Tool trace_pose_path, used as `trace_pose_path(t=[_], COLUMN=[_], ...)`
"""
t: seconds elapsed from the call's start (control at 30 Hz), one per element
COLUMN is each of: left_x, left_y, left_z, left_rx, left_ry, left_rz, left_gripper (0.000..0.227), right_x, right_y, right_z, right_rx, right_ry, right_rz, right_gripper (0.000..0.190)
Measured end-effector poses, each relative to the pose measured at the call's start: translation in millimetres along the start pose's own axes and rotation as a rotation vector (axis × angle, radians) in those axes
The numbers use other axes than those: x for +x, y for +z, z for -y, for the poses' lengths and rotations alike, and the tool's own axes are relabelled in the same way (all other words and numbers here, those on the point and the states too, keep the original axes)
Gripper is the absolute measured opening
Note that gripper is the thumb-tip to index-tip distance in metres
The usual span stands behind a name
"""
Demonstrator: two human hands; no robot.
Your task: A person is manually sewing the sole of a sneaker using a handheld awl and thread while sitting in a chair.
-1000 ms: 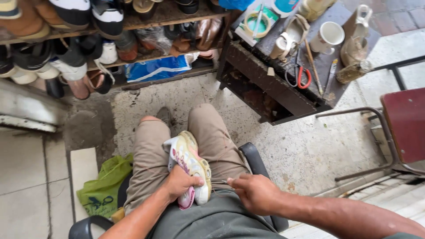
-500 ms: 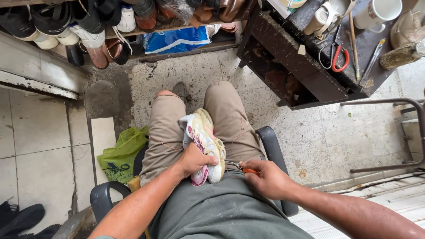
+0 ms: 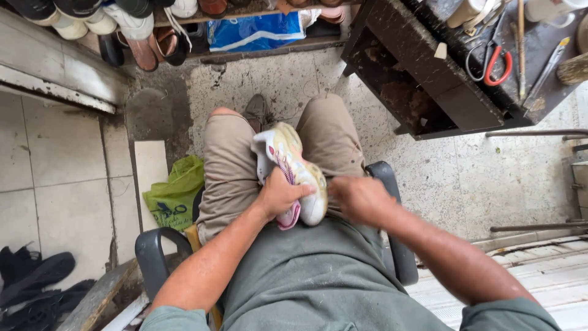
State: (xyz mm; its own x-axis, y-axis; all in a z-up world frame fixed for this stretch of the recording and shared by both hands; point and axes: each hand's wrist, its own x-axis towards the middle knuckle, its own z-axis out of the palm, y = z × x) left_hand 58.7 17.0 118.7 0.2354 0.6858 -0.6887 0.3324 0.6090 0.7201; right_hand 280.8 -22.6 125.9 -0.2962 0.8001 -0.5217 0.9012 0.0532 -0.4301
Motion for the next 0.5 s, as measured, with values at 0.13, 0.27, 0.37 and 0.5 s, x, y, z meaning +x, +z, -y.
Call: trace_pose_path(t=[0.13, 0.27, 0.37, 0.5], left_x=[9.2, 86.3, 48.5, 44.1], left_y=[0.1, 28.2, 5.6, -15.1], left_z=[-17.2, 37.8, -23.6, -38.1], left_rx=[-0.053, -0.602, -1.017, -1.031], left_ry=[0.062, 0.213, 0.089, 0.076], left_rz=[-0.057, -0.045, 0.315, 0.626], left_gripper=[0.076, 0.041, 0.057, 0.086], right_x=[38.8, 70.6, 57.0, 27.0], right_y=[-49.3, -75.9, -78.1, -59.3], right_z=[-7.2, -14.8, -8.0, 59.0], right_rx=[-0.309, -0.364, -0.22, 0.07], right_ry=[0.068, 0.005, -0.261, -0.398], right_rz=[0.04, -0.056, -0.494, -0.567], right_gripper=[0.024, 0.026, 0.02, 0.028])
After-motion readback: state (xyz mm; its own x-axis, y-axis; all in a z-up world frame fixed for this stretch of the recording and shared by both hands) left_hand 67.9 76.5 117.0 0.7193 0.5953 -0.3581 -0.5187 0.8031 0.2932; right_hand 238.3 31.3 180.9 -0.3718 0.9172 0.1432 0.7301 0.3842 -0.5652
